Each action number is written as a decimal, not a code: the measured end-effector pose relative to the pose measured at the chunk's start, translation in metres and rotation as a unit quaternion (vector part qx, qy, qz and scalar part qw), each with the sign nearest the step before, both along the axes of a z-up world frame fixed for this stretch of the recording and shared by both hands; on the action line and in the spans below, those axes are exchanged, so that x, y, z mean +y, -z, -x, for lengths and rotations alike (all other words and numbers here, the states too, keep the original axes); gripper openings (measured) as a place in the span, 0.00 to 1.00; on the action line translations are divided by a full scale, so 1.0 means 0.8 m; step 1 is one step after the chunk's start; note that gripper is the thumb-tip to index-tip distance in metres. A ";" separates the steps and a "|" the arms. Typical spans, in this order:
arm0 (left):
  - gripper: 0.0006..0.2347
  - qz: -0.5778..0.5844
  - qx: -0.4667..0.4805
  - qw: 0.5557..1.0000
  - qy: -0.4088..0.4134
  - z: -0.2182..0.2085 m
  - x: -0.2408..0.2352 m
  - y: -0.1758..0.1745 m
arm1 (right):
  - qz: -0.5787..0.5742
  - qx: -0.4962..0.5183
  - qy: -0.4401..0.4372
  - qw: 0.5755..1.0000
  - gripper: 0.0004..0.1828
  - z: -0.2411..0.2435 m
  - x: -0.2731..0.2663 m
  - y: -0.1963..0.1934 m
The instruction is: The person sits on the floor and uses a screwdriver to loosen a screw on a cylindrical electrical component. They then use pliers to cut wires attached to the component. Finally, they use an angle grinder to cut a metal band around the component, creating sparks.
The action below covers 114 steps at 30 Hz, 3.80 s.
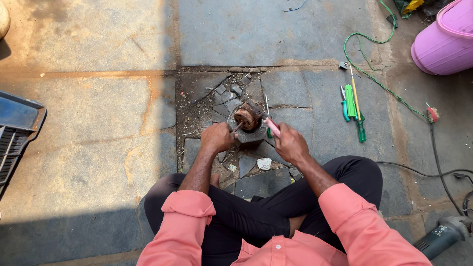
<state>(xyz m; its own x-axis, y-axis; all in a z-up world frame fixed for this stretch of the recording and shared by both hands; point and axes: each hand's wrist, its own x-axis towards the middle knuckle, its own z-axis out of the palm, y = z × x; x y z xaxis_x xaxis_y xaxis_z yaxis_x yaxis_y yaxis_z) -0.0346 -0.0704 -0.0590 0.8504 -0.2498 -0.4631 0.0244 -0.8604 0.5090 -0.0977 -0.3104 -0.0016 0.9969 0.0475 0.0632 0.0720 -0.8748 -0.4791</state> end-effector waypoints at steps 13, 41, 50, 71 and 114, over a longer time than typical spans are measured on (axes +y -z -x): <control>0.13 0.014 -0.035 0.999 -0.028 0.001 -0.001 -0.017 | -0.009 0.114 0.095 0.989 0.12 0.005 0.005 0.005; 0.12 0.082 -0.018 0.994 -0.071 0.001 0.004 -0.014 | -0.041 0.111 0.108 0.987 0.13 0.014 -0.004 0.037; 0.10 0.135 0.011 0.985 -0.109 0.009 0.004 -0.008 | -0.002 0.064 0.032 0.997 0.11 0.013 -0.010 0.086; 0.19 -0.002 -0.116 0.993 -0.033 0.046 -0.023 0.043 | -0.114 -0.017 0.012 0.993 0.15 0.057 0.003 0.005; 0.12 0.078 -0.310 0.941 -0.113 0.044 -0.021 0.008 | -0.208 0.019 0.033 0.977 0.10 0.031 0.011 0.021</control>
<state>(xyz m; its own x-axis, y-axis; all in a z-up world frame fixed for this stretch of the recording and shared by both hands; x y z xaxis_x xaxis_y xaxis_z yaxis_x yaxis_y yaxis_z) -0.0694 -0.0872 -0.0658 0.9845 -0.0536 0.1671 -0.1452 -0.7832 0.6046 -0.1226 -0.3016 -0.0186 0.9989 -0.0385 0.0260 -0.0027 -0.6061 -0.7954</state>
